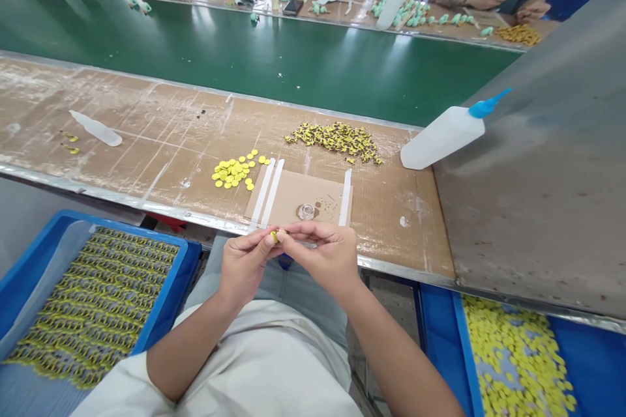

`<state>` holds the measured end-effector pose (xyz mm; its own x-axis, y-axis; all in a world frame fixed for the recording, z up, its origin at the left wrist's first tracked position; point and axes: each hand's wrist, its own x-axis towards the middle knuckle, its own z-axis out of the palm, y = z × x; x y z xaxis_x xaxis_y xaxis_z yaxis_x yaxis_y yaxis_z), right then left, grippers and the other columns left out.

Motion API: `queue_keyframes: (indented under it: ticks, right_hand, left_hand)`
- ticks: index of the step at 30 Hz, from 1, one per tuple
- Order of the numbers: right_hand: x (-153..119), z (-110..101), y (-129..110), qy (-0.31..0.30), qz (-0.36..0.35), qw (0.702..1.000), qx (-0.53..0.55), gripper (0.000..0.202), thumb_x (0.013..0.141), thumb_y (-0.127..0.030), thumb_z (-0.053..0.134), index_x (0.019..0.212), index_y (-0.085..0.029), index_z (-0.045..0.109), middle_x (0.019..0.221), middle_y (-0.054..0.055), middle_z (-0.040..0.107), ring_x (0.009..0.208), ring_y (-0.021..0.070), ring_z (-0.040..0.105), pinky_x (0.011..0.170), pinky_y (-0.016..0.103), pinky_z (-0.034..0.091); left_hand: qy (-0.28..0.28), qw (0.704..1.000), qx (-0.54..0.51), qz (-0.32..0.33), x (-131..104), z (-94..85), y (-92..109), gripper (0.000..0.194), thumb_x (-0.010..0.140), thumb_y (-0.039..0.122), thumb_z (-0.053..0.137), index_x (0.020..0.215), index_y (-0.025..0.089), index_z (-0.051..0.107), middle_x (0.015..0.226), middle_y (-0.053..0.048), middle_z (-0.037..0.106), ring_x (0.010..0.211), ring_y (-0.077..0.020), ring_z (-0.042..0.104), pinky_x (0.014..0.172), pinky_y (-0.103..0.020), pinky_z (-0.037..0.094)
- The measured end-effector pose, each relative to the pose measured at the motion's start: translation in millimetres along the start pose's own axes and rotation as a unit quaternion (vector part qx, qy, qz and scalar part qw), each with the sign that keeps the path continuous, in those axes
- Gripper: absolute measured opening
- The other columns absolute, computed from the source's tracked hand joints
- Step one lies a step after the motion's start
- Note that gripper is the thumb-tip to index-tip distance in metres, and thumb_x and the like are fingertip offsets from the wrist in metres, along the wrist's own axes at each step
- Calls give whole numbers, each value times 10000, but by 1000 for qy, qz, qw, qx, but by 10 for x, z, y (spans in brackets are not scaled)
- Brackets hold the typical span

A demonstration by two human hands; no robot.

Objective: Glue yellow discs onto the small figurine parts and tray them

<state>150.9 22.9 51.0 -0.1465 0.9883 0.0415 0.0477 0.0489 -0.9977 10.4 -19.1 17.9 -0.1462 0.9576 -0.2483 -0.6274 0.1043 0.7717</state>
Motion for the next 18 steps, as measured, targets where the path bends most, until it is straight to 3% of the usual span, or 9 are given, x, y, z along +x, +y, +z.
queue_keyframes:
  ticks: [7, 14, 18]
  right_hand:
    - [10, 11, 34, -8, 9, 1000, 6, 154, 751, -290, 854, 826, -169, 795, 745, 66, 737, 620, 208, 721, 574, 226, 637]
    - [11, 30, 34, -1, 5, 1000, 5, 175, 733, -313, 863, 813, -173, 793, 733, 62, 734, 629, 222, 723, 583, 255, 649]
    - [15, 36, 37, -5, 4, 1000, 8, 172, 732, -323, 860, 811, -185, 793, 729, 54, 733, 633, 221, 724, 591, 256, 650]
  left_hand:
    - [18, 1000, 13, 3, -31, 2, 6, 177, 782, 264, 820, 948, 202, 809, 930, -65, 781, 837, -162, 736, 787, -245, 629]
    - [33, 999, 22, 11, -48, 12, 3, 216, 761, 293, 834, 951, 192, 807, 958, -89, 780, 871, -217, 739, 816, -352, 645]
    - [35, 999, 23, 11, -51, 15, 1, 209, 760, 285, 835, 946, 191, 809, 965, -90, 781, 872, -210, 740, 816, -330, 640]
